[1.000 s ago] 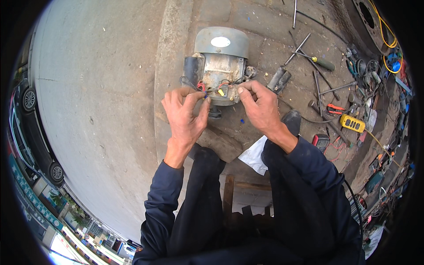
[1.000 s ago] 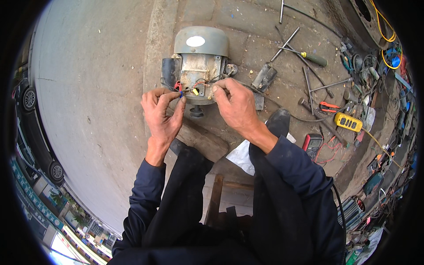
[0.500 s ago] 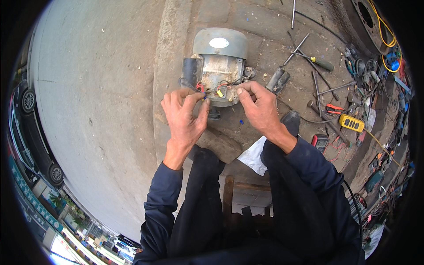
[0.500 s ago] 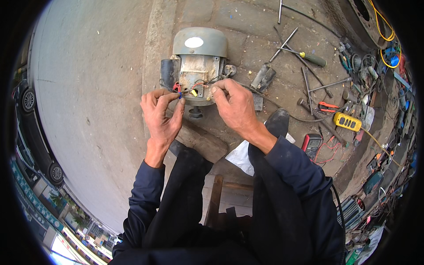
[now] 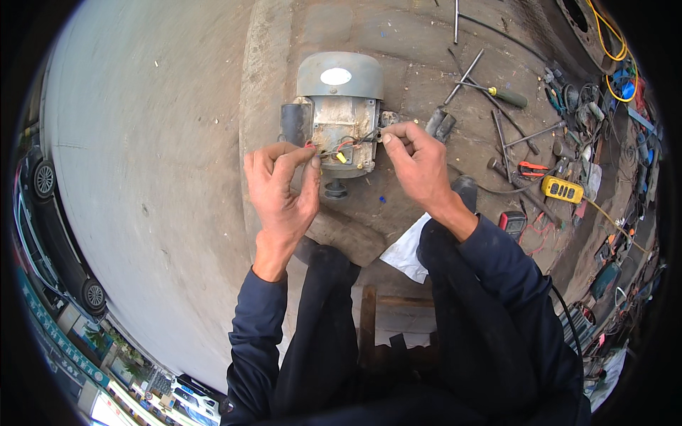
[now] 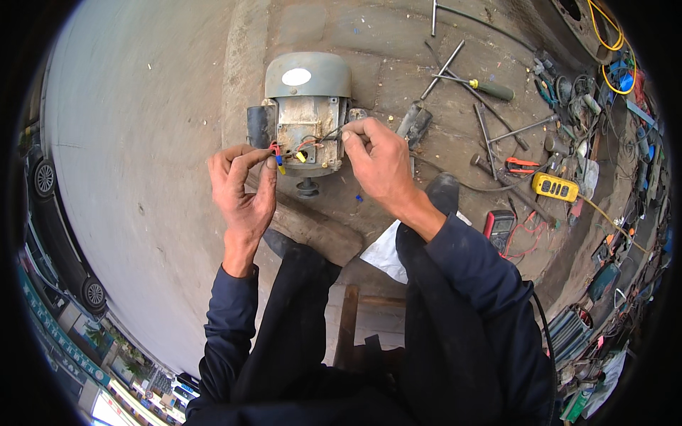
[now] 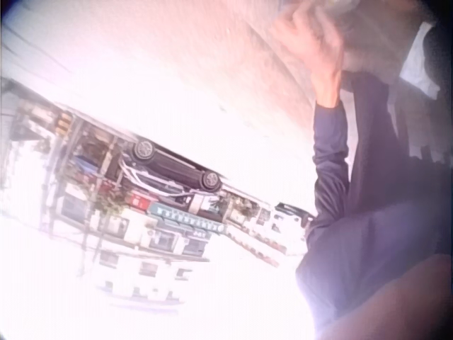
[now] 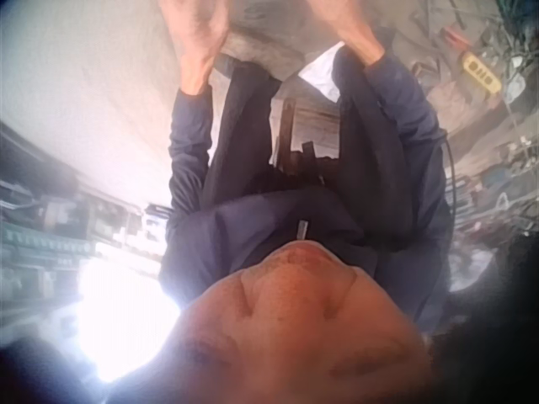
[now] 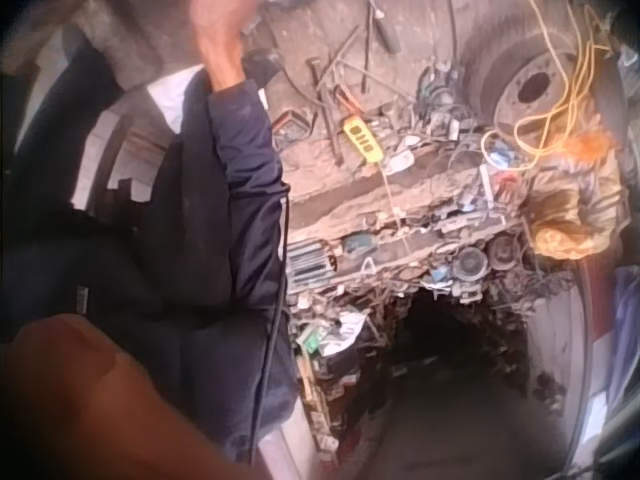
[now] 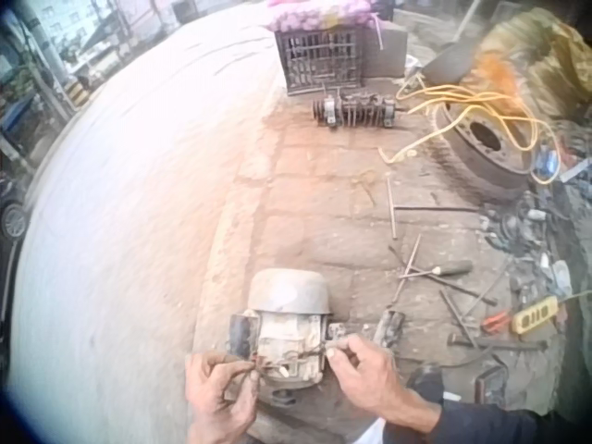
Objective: The person plugs a power cord into a yellow extension box, then uses a screwdriver to open a gray motor housing and adjusts internal wires. The person repeatedly manipulates the wires and terminals while the motor sits on a wooden block.
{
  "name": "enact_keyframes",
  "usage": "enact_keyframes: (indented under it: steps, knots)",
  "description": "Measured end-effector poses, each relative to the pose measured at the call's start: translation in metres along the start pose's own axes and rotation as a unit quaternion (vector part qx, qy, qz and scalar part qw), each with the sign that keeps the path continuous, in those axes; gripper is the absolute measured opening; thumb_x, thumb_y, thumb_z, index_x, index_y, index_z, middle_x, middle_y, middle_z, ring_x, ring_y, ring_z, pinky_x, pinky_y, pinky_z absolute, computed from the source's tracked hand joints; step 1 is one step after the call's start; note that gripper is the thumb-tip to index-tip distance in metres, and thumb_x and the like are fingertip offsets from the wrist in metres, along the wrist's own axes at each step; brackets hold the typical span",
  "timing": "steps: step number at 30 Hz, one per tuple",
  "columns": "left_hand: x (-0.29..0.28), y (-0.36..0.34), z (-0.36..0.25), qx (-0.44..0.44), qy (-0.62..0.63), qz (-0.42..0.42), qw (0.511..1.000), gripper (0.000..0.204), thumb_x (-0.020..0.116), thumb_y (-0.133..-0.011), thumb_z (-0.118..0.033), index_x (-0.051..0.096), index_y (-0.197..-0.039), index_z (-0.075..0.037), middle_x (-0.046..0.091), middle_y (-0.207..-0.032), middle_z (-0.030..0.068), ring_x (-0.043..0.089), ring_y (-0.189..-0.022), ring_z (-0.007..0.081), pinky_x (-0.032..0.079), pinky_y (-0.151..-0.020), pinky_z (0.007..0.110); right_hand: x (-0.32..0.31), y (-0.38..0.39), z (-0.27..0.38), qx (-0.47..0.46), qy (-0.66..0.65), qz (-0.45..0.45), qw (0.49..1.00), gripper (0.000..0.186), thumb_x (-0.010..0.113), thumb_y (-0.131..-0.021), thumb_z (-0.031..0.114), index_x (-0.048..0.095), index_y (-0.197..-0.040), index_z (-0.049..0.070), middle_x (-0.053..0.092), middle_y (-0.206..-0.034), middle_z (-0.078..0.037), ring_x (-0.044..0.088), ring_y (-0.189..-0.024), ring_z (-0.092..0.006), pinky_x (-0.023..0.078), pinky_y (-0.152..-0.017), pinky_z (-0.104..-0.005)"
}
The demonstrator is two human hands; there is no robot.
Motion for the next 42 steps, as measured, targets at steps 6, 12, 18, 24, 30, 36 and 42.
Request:
enact_keyframes:
  steps: [6,12,18,24,30,36,42]
  knots:
    - [0.004,-0.024,-0.004,0.0,0.029,0.053,0.998,0.022,0.079,-0.083,0.004,0.075,-0.101,-0.008,0.068,-0.098,0.0056,0.057,-0.087,0.0241,0.046,-0.078,0.036,-0.011,-0.009,-0.002,-0.019,0.021,-0.018,0.999,0.016,0.07,-0.102,0.012,0.073,-0.111,-0.001,0.067,-0.083,0.0,0.056,-0.072,-0.006,0.049,-0.065,-0.0268]
    - [0.013,-0.033,-0.003,-0.014,0.036,0.095,0.995,0.019,0.077,-0.085,0.003,0.076,-0.101,-0.007,0.071,-0.098,0.0052,0.058,-0.084,0.0237,0.049,-0.077,0.036,-0.011,-0.011,-0.005,-0.039,0.044,-0.008,0.998,0.017,0.071,-0.1,0.012,0.073,-0.111,-0.002,0.069,-0.091,-0.004,0.058,-0.074,-0.008,0.049,-0.066,-0.0277]
    - [0.019,-0.029,0.0,-0.04,0.025,0.121,0.991,0.018,0.078,-0.086,0.0,0.077,-0.103,-0.007,0.072,-0.099,0.0042,0.059,-0.086,0.0241,0.049,-0.079,0.037,-0.012,-0.01,-0.003,-0.054,0.05,-0.003,0.997,0.018,0.071,-0.099,0.011,0.072,-0.111,-0.002,0.069,-0.092,-0.006,0.059,-0.075,-0.0095,0.051,-0.068,-0.0286]
    - [0.019,-0.028,0.0,-0.014,-0.037,0.14,0.989,0.018,0.078,-0.088,-0.006,0.077,-0.105,-0.011,0.073,-0.104,0.0033,0.059,-0.096,0.0259,0.044,-0.086,0.039,-0.013,-0.011,-0.005,-0.033,0.042,0.002,0.999,0.018,0.07,-0.099,0.011,0.072,-0.112,-0.003,0.069,-0.094,-0.006,0.06,-0.076,-0.0095,0.051,-0.069,-0.0288]
    - [0.018,-0.028,0.001,-0.008,-0.048,0.139,0.989,0.019,0.077,-0.088,-0.006,0.077,-0.106,-0.012,0.073,-0.106,0.0029,0.059,-0.098,0.0268,0.041,-0.089,0.04,-0.025,-0.013,-0.021,-0.017,0.099,-0.015,0.995,0.016,0.07,-0.094,0.01,0.072,-0.107,-0.001,0.07,-0.097,-0.017,0.072,-0.085,-0.0308,0.056,-0.079,-0.0416]
    - [0.017,-0.028,0.003,-0.015,-0.039,0.137,0.99,0.018,0.076,-0.089,-0.005,0.077,-0.106,-0.011,0.073,-0.106,0.0023,0.06,-0.097,0.026,0.041,-0.088,0.04,-0.029,-0.011,-0.052,0.016,0.199,0.03,0.979,0.021,0.069,-0.094,0.014,0.07,-0.111,0.002,0.067,-0.107,-0.02,0.07,-0.098,-0.0408,0.056,-0.088,-0.0503]
    - [0.019,-0.032,0.001,-0.02,-0.05,0.162,0.985,0.016,0.076,-0.092,-0.007,0.079,-0.107,-0.01,0.074,-0.104,0.0032,0.06,-0.096,0.0247,0.042,-0.09,0.038,-0.024,-0.008,-0.066,-0.012,0.264,0.054,0.963,0.026,0.068,-0.095,0.017,0.069,-0.116,0.004,0.063,-0.116,-0.022,0.067,-0.102,-0.0449,0.055,-0.092,-0.0537]
Point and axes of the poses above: each hand's wrist, its own y-axis away from the middle knuckle, its own x-axis out of the palm, z = x × y, the point moved 5 cm from there along -y, towards the middle knuckle
